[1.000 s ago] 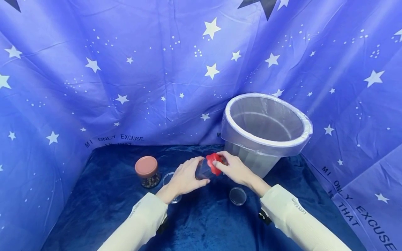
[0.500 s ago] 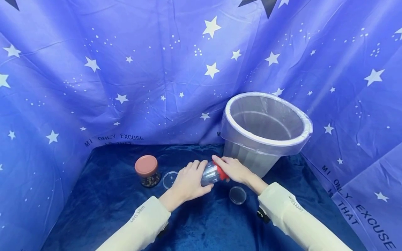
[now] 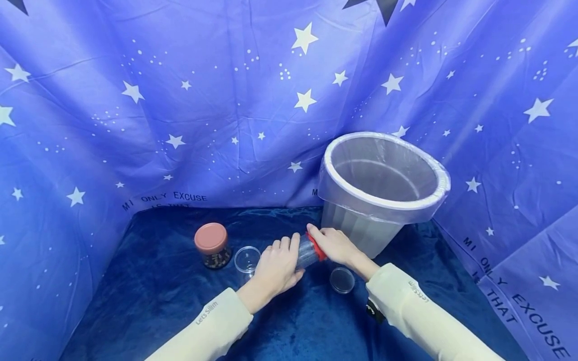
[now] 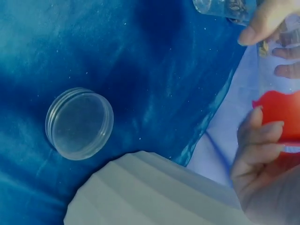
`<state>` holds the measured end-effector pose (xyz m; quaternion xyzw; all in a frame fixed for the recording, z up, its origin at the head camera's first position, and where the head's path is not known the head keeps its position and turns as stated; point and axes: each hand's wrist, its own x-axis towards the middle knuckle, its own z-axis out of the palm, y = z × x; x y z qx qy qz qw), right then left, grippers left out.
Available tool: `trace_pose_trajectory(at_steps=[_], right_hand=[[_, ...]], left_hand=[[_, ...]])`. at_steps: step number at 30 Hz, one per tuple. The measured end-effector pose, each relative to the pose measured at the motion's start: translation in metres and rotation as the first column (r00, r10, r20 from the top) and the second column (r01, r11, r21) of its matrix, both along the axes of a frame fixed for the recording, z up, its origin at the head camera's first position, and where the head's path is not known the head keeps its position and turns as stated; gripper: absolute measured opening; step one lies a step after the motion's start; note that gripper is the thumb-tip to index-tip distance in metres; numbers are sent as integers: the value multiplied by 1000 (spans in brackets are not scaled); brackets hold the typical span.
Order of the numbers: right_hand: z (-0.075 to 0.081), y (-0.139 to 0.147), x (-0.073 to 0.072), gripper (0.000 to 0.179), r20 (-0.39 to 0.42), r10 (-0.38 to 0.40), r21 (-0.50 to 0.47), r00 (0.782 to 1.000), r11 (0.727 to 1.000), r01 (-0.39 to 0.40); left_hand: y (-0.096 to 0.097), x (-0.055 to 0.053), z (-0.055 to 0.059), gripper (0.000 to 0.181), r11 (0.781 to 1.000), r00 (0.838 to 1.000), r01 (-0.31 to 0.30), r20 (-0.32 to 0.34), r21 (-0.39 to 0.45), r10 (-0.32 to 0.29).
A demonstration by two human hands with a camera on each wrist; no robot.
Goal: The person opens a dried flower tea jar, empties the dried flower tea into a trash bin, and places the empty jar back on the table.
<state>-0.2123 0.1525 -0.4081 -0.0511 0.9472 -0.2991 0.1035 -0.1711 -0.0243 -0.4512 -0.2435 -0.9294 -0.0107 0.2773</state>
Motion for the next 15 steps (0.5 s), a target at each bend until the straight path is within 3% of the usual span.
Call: trace_pose_trajectory(at_steps=[3, 7, 12, 15], right_hand=[[1, -5, 0, 56, -108, -21, 54, 994, 998, 27], [-1, -10, 2, 49, -216, -39, 72, 976, 996, 56], [-3, -13, 5, 42, -325, -34, 66, 945, 996, 58], [-3, -12, 8, 39, -376, -32, 51, 926, 997, 55]], left_hand=[[2, -2, -2, 81, 998, 999, -8, 37, 69, 5], [1, -5, -2, 78, 989, 990, 15, 137, 149, -36], [-2, -7, -2, 74, 971, 953, 40, 283, 236, -108], [-2, -8, -1, 72, 953, 937, 47, 317, 299, -146]])
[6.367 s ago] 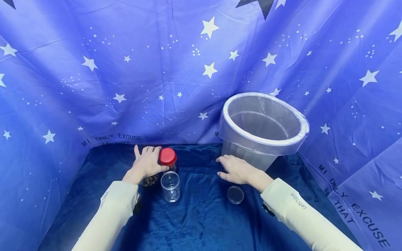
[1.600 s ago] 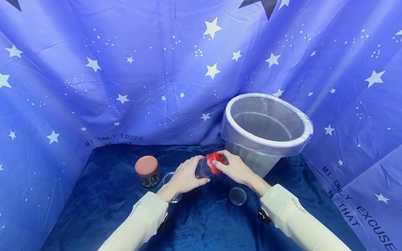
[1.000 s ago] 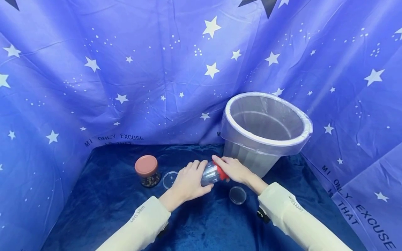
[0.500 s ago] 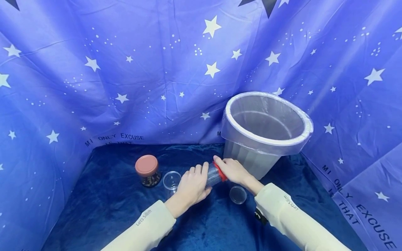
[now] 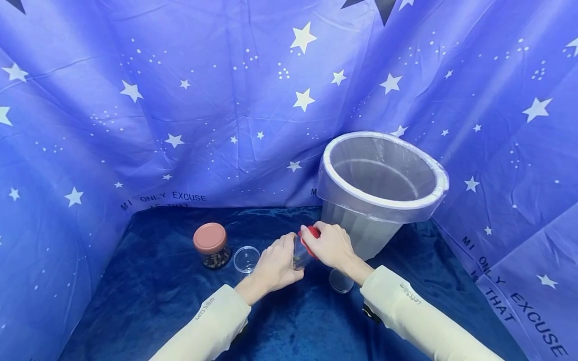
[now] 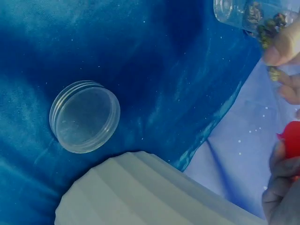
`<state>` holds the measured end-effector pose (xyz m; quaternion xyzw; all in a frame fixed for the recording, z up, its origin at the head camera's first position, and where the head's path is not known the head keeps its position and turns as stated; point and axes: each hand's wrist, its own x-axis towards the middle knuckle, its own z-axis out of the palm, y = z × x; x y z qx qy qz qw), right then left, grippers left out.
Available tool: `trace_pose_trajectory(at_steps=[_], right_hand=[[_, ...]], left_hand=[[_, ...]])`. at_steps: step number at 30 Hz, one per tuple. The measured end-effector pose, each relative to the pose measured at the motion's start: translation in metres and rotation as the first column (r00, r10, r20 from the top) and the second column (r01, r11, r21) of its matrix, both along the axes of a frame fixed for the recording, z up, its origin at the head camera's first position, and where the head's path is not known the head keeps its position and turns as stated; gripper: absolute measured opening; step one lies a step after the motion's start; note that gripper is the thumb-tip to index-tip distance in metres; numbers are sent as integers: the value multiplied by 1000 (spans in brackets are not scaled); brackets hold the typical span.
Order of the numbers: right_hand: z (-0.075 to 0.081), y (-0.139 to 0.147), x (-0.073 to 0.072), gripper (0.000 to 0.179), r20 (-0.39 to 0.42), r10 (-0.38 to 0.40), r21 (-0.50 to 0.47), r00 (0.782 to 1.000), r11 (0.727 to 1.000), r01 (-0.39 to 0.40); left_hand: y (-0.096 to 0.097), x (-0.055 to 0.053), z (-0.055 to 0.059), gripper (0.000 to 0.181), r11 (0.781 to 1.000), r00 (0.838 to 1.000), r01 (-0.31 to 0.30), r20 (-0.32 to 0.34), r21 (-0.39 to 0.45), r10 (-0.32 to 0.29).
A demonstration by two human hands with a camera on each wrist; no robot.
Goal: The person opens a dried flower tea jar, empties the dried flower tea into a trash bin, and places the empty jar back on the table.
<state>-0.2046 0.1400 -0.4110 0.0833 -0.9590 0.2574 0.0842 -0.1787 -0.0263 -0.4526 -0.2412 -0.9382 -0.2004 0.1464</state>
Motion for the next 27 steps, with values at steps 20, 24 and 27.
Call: trace_pose_trajectory(at_steps=[20, 24, 27], right_hand=[[-1, 16, 3, 19, -358, 240, -3, 902, 966, -259], [2, 19, 4, 19, -322, 286, 67, 903, 958, -279], [6, 19, 6, 23, -186, 276, 106, 943, 960, -260]], left_hand=[[-2, 1, 9, 69, 985, 992, 76, 90, 152, -91], [-4, 1, 10, 70, 985, 990, 94, 90, 147, -108], [-4, 4, 8, 72, 989, 994, 73, 74, 128, -83]])
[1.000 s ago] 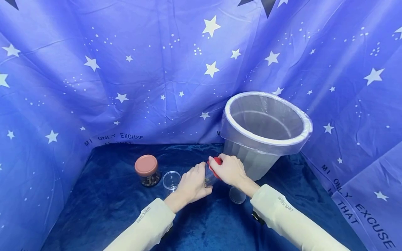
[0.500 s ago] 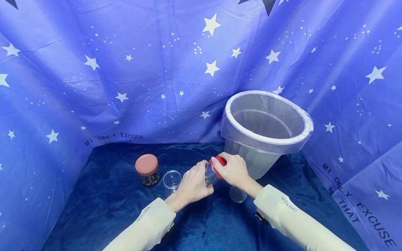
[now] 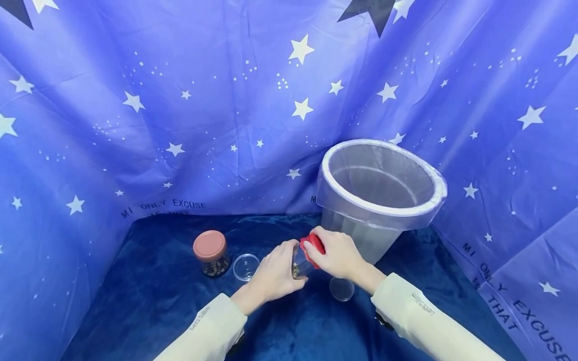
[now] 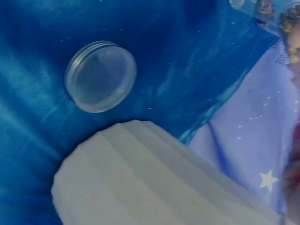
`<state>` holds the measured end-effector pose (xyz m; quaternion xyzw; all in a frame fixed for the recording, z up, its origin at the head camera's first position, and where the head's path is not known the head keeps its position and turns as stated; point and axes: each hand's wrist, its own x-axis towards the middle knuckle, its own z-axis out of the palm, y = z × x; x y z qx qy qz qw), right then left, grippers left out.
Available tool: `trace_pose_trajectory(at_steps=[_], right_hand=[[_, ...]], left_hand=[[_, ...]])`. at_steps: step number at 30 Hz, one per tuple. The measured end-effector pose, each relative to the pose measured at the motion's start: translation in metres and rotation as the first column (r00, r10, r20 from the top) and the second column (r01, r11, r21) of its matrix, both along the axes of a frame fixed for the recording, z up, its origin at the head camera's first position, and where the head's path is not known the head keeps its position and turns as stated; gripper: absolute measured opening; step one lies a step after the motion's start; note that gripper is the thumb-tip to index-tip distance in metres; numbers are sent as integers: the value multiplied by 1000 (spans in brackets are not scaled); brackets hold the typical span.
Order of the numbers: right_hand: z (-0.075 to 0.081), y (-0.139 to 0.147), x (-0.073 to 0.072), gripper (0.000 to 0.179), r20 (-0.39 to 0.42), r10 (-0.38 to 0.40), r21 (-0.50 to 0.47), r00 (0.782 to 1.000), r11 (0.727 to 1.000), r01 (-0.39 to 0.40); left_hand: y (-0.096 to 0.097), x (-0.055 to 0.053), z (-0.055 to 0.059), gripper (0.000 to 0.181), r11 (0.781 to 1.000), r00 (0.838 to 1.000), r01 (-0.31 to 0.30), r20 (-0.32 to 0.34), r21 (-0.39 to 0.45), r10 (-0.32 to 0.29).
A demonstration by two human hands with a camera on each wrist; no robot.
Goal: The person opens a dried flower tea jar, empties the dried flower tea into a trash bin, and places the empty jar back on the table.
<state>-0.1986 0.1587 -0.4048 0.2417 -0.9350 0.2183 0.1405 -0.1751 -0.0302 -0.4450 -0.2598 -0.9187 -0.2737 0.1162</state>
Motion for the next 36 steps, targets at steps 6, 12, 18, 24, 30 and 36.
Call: trace_pose_trajectory(at_steps=[6, 12, 18, 24, 30, 36], right_hand=[[5, -4, 5, 44, 297, -156, 70, 942, 988, 141], [4, 1, 8, 59, 448, -248, 77, 859, 968, 239], [1, 2, 6, 63, 457, -280, 34, 844, 954, 298], [-5, 2, 4, 53, 404, -234, -48, 884, 960, 276], [-7, 3, 0, 47, 343, -180, -90, 922, 971, 223], [0, 7, -6, 35, 317, -49, -143, 947, 985, 99]], left_hand=[[3, 8, -11, 75, 996, 995, -87, -46, -21, 86], [11, 15, -16, 78, 993, 991, -112, -74, -47, 109], [12, 12, -17, 76, 994, 991, -103, -94, -32, 100], [6, 6, -14, 72, 999, 987, -45, -152, 2, 45], [3, 2, -12, 69, 1000, 985, -30, -170, -6, 29], [0, -4, -7, 71, 1000, 981, -21, -193, -7, 19]])
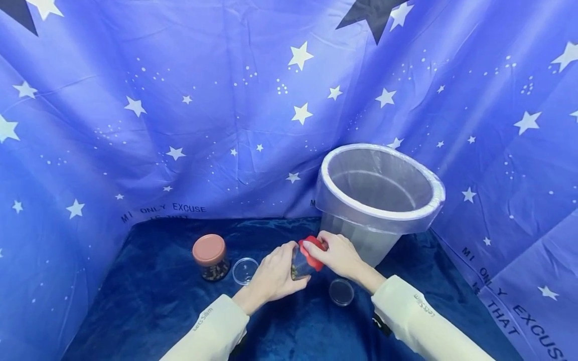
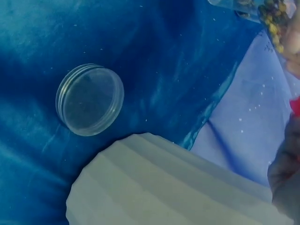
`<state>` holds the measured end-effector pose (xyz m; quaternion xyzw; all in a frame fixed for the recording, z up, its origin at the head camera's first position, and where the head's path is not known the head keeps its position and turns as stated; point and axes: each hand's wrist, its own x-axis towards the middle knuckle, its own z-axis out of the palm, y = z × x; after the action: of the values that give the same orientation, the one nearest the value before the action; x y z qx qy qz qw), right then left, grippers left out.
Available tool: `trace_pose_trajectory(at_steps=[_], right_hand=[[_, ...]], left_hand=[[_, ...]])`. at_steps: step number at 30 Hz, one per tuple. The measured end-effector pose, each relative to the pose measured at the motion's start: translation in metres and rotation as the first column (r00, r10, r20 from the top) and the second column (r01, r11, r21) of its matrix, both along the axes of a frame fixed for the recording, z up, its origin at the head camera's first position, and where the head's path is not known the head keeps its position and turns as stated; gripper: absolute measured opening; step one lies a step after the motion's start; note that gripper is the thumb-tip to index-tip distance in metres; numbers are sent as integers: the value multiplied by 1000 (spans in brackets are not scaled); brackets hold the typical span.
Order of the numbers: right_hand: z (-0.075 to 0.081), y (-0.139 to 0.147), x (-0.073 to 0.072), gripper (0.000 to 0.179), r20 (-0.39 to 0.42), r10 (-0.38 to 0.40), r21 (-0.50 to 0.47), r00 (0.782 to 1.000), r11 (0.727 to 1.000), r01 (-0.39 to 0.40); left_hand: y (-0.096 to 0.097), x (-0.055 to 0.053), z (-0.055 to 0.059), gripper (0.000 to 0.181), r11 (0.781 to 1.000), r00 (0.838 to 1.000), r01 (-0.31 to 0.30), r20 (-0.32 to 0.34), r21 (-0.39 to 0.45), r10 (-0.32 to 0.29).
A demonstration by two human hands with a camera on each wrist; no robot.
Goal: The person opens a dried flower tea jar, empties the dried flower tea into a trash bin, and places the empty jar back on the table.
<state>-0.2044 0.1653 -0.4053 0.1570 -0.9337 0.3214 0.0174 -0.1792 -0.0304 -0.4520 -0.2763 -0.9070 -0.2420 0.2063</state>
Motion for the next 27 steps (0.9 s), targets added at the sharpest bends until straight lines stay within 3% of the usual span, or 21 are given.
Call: trace_pose_trajectory(at_steps=[4, 6, 9, 13, 15, 17, 20, 23, 27], right_hand=[[1, 4, -4, 31, 29, 91, -34, 995, 995, -90], [3, 5, -6, 30, 34, 123, -47, 992, 991, -122], [7, 6, -7, 29, 40, 164, -48, 986, 986, -162], [10, 8, -5, 27, 36, 216, -31, 976, 976, -215], [12, 10, -4, 27, 17, 235, -17, 972, 972, -234], [13, 11, -3, 28, 6, 230, 8, 973, 973, -231], [13, 11, -3, 33, 31, 196, 54, 980, 979, -197], [13, 10, -3, 42, 166, 111, 66, 980, 990, -123], [15, 5, -2, 56, 317, 3, 45, 948, 999, -18]], left_hand=[[-6, -7, 3, 65, 997, 997, 67, 46, 28, -68], [-8, -10, 7, 62, 992, 987, 106, 111, 63, -112], [-11, -11, 12, 60, 982, 955, 139, 247, 124, -167], [-11, -10, 15, 63, 973, 893, 141, 400, 182, -204], [-10, -9, 17, 65, 973, 878, 132, 432, 192, -204], [-8, -9, 18, 67, 974, 873, 116, 448, 193, -192], [-3, -7, 18, 71, 985, 886, 77, 443, 156, -139], [2, -3, 15, 73, 997, 911, 21, 410, 78, -51], [11, 4, 7, 76, 994, 961, -88, 259, -56, 100]])
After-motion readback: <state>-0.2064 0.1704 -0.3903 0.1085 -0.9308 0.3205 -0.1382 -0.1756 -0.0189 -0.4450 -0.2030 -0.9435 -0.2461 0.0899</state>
